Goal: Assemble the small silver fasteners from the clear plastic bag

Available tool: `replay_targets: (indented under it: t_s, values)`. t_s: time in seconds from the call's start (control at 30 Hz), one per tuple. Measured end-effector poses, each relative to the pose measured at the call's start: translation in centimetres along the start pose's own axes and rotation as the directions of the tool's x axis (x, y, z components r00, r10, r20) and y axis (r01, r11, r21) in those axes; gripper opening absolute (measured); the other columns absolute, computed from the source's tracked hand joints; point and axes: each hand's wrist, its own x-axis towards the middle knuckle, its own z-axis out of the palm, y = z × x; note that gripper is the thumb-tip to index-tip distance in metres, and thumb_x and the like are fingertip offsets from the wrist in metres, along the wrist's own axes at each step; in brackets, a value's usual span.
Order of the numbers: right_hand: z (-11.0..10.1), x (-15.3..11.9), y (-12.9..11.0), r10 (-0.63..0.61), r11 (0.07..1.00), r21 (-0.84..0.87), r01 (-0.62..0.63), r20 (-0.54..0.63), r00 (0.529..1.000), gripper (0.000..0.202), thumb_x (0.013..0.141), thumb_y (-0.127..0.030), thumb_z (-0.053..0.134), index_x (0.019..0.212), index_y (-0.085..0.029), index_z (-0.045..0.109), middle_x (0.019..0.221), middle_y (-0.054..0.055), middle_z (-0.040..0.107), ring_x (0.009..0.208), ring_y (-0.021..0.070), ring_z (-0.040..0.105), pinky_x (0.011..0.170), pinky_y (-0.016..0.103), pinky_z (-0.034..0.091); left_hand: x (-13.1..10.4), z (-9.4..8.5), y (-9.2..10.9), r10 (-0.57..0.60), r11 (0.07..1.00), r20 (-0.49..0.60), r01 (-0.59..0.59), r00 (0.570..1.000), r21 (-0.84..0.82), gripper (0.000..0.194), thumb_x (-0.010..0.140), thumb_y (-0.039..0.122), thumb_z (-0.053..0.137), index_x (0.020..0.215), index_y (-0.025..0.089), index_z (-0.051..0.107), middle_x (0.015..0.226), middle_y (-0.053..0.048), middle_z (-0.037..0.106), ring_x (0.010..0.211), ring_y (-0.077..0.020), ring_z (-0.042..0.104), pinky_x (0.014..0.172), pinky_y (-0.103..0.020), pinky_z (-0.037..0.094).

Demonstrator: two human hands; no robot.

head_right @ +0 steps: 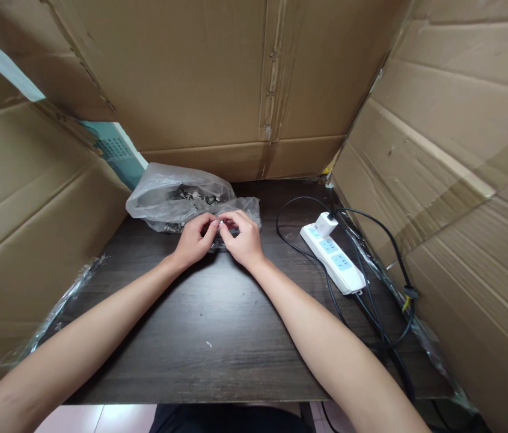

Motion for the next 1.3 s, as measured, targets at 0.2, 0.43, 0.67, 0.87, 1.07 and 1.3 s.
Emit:
replay_targets:
  t_s: [0.2,0.43,0.67,0.87,1.07,1.3]
  values:
    - [-0.01,0.05,0.17,-0.049,0.999,-0.015,0.048,-0.033,0.998,0.014,0.091,-0.024,0.063,0.093,-0.023,0.077,0.102,0.007,0.073,0.094,0.0195,0.071,0.083,0.034,0.061,-0.04,0.05,0.02,0.034,0.999,-0.020,-0.033,0.999,0.026,0.020,0.100,0.029,0.049,0.091,0.018,0.063,0.085,-0.005,0.068,0.076,-0.0188,0.061,0.072,-0.031,0.047]
    - [-0.02,0.04,0.15,-0.036,0.999,0.023,0.036,0.000,0.999,0.015,0.090,-0.019,0.060,0.097,-0.022,0.074,0.099,0.006,0.073,0.091,0.0185,0.071,0.085,0.034,0.061,-0.01,0.08,-0.14,-0.021,1.000,0.013,0.022,1.000,-0.018,0.025,0.101,0.032,0.048,0.089,0.017,0.065,0.080,-0.004,0.068,0.071,-0.0174,0.059,0.069,-0.029,0.044]
    - [0.19,-0.08,0.35,0.028,0.998,0.061,-0.028,0.010,1.000,0.013,0.087,-0.022,0.061,0.098,-0.022,0.069,0.099,0.006,0.073,0.090,0.0188,0.072,0.083,0.034,0.062,0.01,-0.01,0.01,-0.025,0.999,0.005,0.025,1.000,-0.026,0.025,0.099,0.032,0.048,0.085,0.018,0.063,0.076,-0.002,0.066,0.068,-0.0164,0.057,0.065,-0.028,0.043]
    - [0.17,0.04,0.33,0.055,0.998,0.016,-0.054,-0.020,0.998,0.013,0.091,-0.035,0.061,0.094,-0.023,0.066,0.090,0.004,0.074,0.077,0.0181,0.070,0.075,0.033,0.059,-0.07,-0.02,0.13,0.039,0.999,0.008,-0.039,0.999,-0.007,0.022,0.099,0.033,0.049,0.088,0.018,0.062,0.080,-0.004,0.065,0.069,-0.0167,0.056,0.066,-0.029,0.044]
    - [-0.09,0.02,0.28,0.048,0.997,-0.056,-0.048,-0.007,0.999,0.019,0.097,-0.036,0.052,0.094,-0.023,0.065,0.084,0.002,0.071,0.070,0.0161,0.066,0.069,0.029,0.053,-0.49,-0.19,0.46,0.195,0.980,0.078,-0.198,0.978,0.032,0.016,0.100,0.029,0.049,0.096,0.018,0.062,0.086,-0.005,0.064,0.076,-0.0178,0.058,0.073,-0.031,0.047]
    - [-0.49,0.15,-0.12,0.029,0.997,-0.078,-0.030,-0.002,1.000,0.032,0.103,-0.037,0.042,0.084,-0.023,0.064,0.085,0.004,0.071,0.081,0.0190,0.066,0.078,0.033,0.051,-0.46,0.01,0.68,0.119,0.991,0.006,-0.119,0.993,0.065,0.016,0.100,0.029,0.050,0.095,0.019,0.060,0.087,-0.005,0.064,0.073,-0.0170,0.057,0.069,-0.030,0.047]
